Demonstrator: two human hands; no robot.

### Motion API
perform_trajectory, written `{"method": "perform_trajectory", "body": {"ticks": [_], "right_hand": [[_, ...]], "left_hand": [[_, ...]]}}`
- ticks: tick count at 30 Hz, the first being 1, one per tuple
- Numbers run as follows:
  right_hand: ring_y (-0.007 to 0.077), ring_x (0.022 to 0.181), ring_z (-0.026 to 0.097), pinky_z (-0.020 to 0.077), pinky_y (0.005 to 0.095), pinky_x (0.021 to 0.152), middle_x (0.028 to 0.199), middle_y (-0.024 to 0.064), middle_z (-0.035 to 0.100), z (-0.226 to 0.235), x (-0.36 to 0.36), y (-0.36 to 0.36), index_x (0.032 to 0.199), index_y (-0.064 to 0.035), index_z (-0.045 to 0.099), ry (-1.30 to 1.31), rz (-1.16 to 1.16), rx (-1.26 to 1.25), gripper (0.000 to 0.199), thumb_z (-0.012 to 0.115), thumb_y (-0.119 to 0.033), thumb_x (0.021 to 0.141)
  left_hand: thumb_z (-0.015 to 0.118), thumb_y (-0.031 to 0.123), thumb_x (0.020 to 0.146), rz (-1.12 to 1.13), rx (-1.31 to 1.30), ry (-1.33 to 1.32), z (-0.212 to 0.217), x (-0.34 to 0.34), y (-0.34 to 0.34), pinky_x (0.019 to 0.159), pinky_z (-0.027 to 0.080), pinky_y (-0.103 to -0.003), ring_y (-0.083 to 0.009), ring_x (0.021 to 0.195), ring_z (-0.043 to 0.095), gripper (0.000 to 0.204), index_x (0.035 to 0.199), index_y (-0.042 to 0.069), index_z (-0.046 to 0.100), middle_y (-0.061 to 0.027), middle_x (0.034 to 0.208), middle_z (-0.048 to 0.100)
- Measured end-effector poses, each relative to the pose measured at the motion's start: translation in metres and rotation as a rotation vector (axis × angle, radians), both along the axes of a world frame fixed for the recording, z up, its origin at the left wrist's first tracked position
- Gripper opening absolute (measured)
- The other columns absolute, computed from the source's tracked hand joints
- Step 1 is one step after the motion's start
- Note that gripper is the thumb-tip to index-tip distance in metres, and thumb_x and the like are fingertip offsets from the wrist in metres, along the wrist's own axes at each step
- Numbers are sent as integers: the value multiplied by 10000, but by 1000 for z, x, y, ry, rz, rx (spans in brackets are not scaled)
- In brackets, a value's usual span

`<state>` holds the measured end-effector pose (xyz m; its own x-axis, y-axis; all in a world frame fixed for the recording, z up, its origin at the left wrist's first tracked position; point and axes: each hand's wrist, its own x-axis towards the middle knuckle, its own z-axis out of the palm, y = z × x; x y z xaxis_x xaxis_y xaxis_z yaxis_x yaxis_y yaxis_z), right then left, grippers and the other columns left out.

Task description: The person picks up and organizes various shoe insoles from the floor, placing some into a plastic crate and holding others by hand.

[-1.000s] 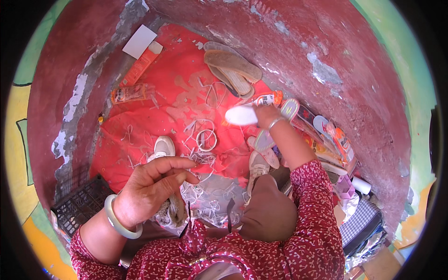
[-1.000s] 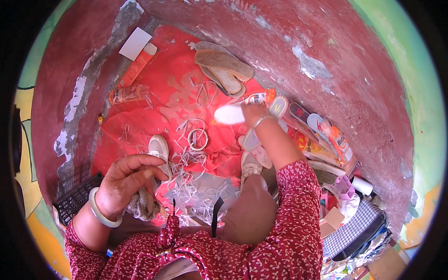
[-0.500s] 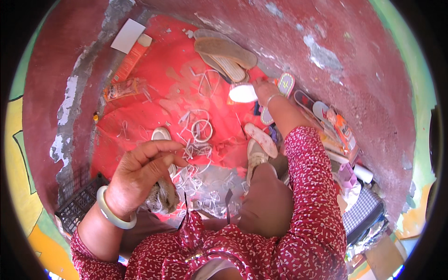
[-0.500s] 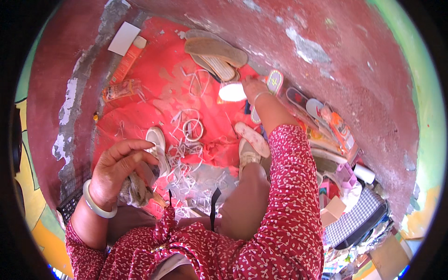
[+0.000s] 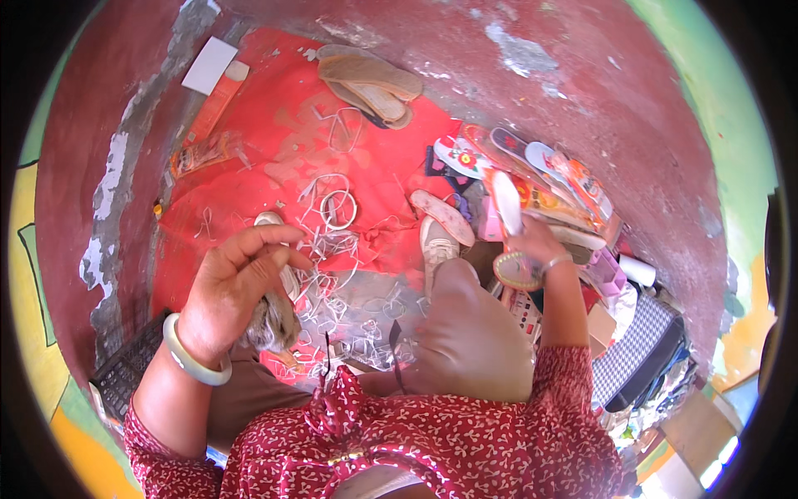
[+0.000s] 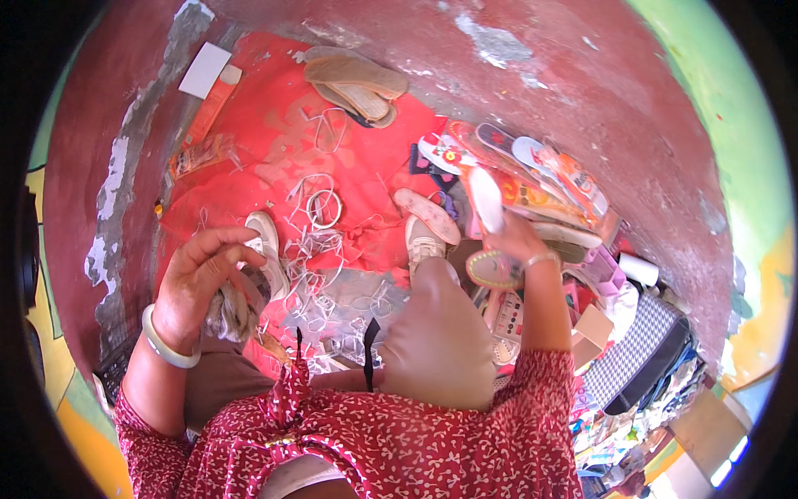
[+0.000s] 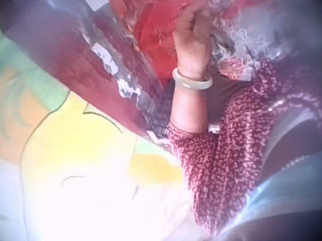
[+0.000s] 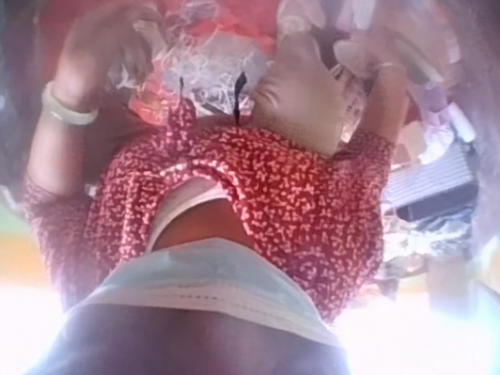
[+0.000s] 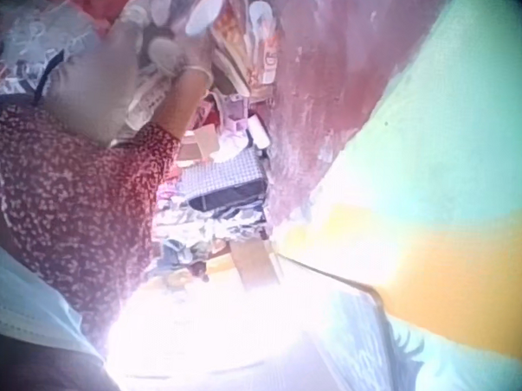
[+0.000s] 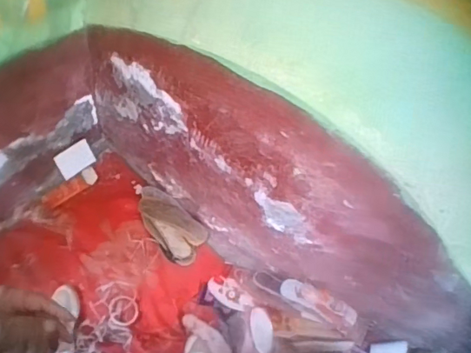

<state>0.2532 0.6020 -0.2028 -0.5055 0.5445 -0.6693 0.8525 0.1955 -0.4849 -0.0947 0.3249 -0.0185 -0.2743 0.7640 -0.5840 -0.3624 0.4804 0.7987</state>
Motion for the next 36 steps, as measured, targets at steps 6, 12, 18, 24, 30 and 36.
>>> {"method": "perform_trajectory", "body": {"ticks": [6,12,18,24,30,36], "right_hand": [[303,838,628,467,362,739,897,223,634,35,164,-44,973,41,596,-412,-426,389,473,634,-339,694],[314,850,628,466,394,732,873,231,633,74,238,-90,947,44,608,-385,-629,431,581,610,-490,718],[213,763,610,467,320,695,866,157,636,26,213,-169,963,3,612,-117,-640,-17,533,638,-472,724],[351,967,590,453,379,850,998,263,602,11,153,-195,966,76,619,-426,-323,-80,743,584,-597,654],[352,987,577,468,408,846,1059,243,577,-3,158,-173,991,34,595,-574,-411,231,642,648,-528,685],[331,987,587,481,402,843,1246,225,461,-3,137,-118,1099,-40,514,-606,-245,422,460,672,-248,720]], "left_hand": [[463,58,886,-29,-12,130,-1,9,8,569,469,-205,-83,596,558,260,1128,-14,524,-98,884,635],[445,100,897,-70,-16,215,-13,10,9,532,467,-221,-104,579,563,260,1119,-7,527,-102,888,629],[459,124,899,-17,44,248,-7,28,26,579,435,-194,-73,662,554,247,1101,17,553,-97,906,628],[467,110,892,-122,69,334,-10,32,32,653,420,-211,-91,724,555,244,1092,8,561,-94,904,635],[476,82,878,-151,54,348,-14,34,40,792,408,-249,-135,867,579,243,1083,-11,568,-90,918,638],[450,85,890,-131,116,425,-13,25,32,674,421,-195,-86,767,557,242,1084,-15,557,-94,908,644]]}}
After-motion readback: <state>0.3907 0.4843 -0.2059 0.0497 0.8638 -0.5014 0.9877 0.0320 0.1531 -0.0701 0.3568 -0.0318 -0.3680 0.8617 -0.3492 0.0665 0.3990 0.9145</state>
